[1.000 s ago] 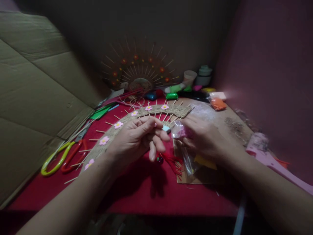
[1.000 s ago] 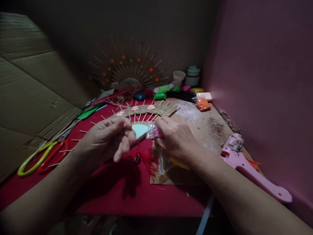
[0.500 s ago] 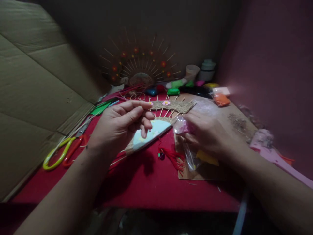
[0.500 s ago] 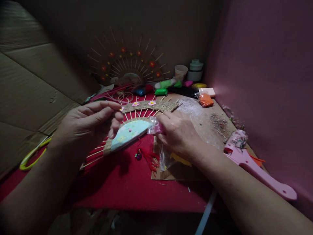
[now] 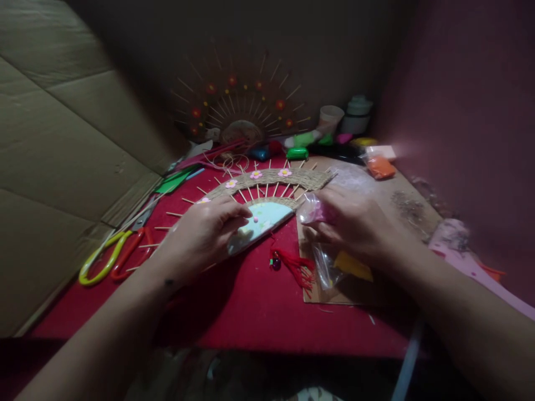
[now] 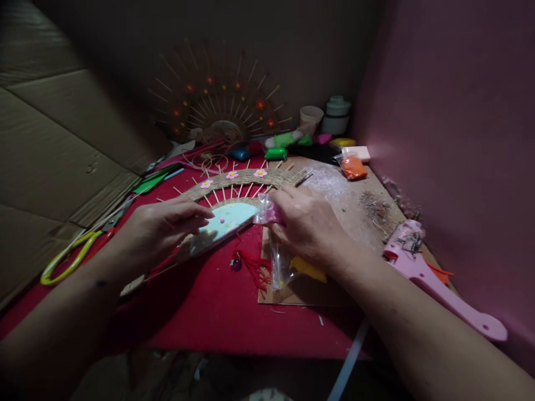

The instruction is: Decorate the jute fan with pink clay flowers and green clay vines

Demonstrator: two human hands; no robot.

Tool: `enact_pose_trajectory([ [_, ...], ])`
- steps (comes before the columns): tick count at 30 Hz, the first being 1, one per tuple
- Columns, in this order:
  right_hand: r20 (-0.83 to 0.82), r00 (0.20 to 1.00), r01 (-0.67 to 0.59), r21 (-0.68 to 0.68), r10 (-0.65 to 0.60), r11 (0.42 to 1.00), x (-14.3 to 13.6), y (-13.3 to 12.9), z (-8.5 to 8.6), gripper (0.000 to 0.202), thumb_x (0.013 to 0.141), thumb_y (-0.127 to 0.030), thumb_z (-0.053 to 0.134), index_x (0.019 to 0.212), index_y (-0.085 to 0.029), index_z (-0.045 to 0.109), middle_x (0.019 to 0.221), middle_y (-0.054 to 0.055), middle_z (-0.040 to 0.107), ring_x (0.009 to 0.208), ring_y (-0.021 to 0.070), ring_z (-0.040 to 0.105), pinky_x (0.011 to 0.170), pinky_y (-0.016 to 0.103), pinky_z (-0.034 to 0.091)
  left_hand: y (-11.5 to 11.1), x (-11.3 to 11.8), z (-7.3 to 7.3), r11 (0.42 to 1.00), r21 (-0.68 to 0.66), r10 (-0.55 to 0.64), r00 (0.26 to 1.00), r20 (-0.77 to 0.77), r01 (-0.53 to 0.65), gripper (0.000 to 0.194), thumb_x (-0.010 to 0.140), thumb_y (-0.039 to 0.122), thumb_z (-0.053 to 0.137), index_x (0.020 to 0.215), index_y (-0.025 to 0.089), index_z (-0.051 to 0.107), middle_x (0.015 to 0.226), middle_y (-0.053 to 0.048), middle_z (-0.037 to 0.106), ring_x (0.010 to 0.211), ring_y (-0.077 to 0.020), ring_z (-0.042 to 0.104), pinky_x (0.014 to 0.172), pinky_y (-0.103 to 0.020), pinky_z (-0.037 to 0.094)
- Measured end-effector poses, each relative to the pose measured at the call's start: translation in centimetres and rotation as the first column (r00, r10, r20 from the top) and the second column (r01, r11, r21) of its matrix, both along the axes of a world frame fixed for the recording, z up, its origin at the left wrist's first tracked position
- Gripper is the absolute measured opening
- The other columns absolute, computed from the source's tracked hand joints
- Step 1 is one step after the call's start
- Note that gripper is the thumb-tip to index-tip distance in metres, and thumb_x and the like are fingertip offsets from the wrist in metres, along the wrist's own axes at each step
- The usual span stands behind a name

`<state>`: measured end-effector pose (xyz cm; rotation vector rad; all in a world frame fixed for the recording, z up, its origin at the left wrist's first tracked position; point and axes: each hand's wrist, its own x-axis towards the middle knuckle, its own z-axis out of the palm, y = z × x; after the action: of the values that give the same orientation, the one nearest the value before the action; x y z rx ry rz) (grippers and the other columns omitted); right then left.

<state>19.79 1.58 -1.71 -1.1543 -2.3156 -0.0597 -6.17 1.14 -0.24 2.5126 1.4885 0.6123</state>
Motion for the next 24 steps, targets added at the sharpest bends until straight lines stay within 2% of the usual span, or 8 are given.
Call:
enact_pose_trajectory([
  [4,0.001,1.000,-0.001,0.028,0.001,1.000,0.0,0.1,-0.1,0.001,0.074,-0.016,0.056,0.074,-0.015,0.055,0.067,0.002,0.050,0.059,0.0138,0.042,0.055,0.028,0.032,0.2,0.1,-1.0,0.996,0.077,0.053,0.993,-0.102,-0.045,0.012,0.081,0.025,0.055,0.084,0.017,0.063,0.078,-0.003,0.065,0.067,-0.0142,0.057,0.061,-0.026,0.041],
  [7,0.012,1.000,0.002,0.041,-0.003,0.999,0.0,0.2,-0.1,0.006,0.073,-0.016,0.055,0.078,-0.014,0.057,0.068,0.003,0.052,0.060,0.0150,0.043,0.056,0.028,0.033,0.3,0.3,-1.2,0.995,0.056,0.095,0.983,-0.158,-0.087,0.016,0.081,0.030,0.054,0.077,0.017,0.061,0.074,-0.004,0.063,0.065,-0.0155,0.055,0.059,-0.027,0.040],
  [12,0.025,0.999,0.022,0.022,-0.023,1.000,-0.1,0.2,-0.1,0.007,0.072,-0.017,0.056,0.078,-0.013,0.059,0.068,0.003,0.052,0.059,0.0149,0.043,0.055,0.028,0.033,0.4,0.1,-1.5,0.995,0.035,0.100,0.964,-0.245,-0.094,0.028,0.086,0.035,0.047,0.087,0.015,0.067,0.085,-0.009,0.064,0.076,-0.0211,0.059,0.068,-0.032,0.042],
  [20,0.013,1.000,0.006,-0.035,-0.006,0.999,-0.1,0.2,-0.1,0.019,0.073,-0.015,0.054,0.089,-0.009,0.063,0.076,0.007,0.057,0.066,0.0172,0.048,0.059,0.030,0.038,0.4,-0.6,-1.6,0.999,0.013,0.053,0.971,-0.235,-0.051,0.026,0.086,0.031,0.048,0.094,0.016,0.068,0.088,-0.008,0.067,0.076,-0.0189,0.060,0.066,-0.029,0.043],
  [24,0.012,1.000,-0.007,-0.015,0.007,1.000,0.0,0.2,-0.2,0.019,0.074,-0.017,0.053,0.089,-0.010,0.062,0.076,0.008,0.058,0.065,0.0172,0.049,0.058,0.030,0.038,0.1,-0.5,-1.2,0.995,0.030,0.101,0.976,-0.195,-0.097,0.021,0.084,0.028,0.051,0.092,0.016,0.065,0.084,-0.006,0.068,0.073,-0.0177,0.060,0.063,-0.028,0.043],
])
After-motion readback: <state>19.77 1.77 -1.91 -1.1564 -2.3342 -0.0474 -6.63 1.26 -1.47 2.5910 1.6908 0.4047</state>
